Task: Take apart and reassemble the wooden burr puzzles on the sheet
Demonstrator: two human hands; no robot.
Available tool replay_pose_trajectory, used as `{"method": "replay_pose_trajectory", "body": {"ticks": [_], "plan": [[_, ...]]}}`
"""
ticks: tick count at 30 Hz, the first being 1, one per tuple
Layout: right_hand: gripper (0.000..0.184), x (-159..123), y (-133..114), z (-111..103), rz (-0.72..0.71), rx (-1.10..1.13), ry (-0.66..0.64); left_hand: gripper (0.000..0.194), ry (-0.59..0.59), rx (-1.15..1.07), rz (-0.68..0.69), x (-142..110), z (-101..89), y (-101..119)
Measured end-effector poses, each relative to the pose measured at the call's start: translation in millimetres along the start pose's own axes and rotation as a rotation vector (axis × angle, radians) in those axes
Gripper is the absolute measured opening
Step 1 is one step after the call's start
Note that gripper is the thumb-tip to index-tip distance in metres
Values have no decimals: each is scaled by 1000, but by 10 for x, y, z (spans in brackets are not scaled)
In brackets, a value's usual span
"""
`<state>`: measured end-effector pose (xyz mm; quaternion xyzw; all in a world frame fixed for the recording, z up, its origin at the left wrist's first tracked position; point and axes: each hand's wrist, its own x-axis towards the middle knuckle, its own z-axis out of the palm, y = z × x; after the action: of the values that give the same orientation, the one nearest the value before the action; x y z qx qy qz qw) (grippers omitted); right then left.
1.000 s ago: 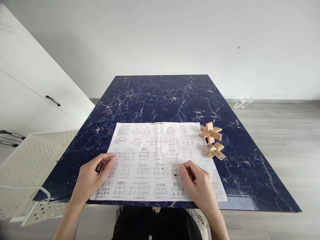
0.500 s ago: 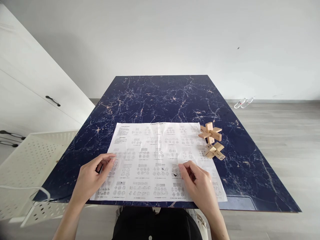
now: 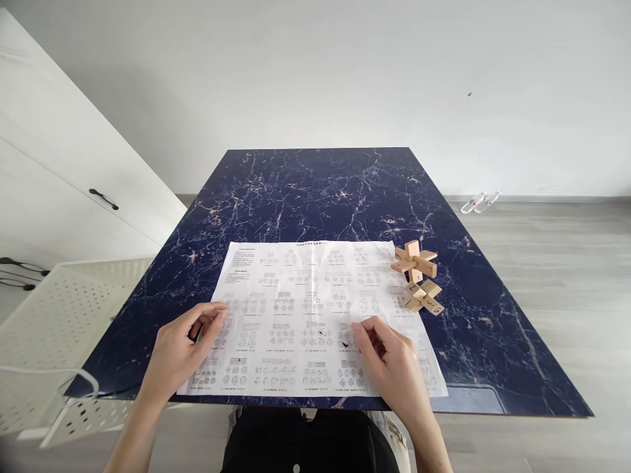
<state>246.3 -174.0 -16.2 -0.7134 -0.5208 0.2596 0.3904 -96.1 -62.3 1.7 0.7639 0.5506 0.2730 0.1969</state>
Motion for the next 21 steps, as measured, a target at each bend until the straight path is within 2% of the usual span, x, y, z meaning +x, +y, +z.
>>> {"method": "replay_pose_trajectory", "body": {"ticks": [21], "plan": [[53,6,-8,8,-12,4,15,37,-10,-4,-4,-12,-9,-2]]}}
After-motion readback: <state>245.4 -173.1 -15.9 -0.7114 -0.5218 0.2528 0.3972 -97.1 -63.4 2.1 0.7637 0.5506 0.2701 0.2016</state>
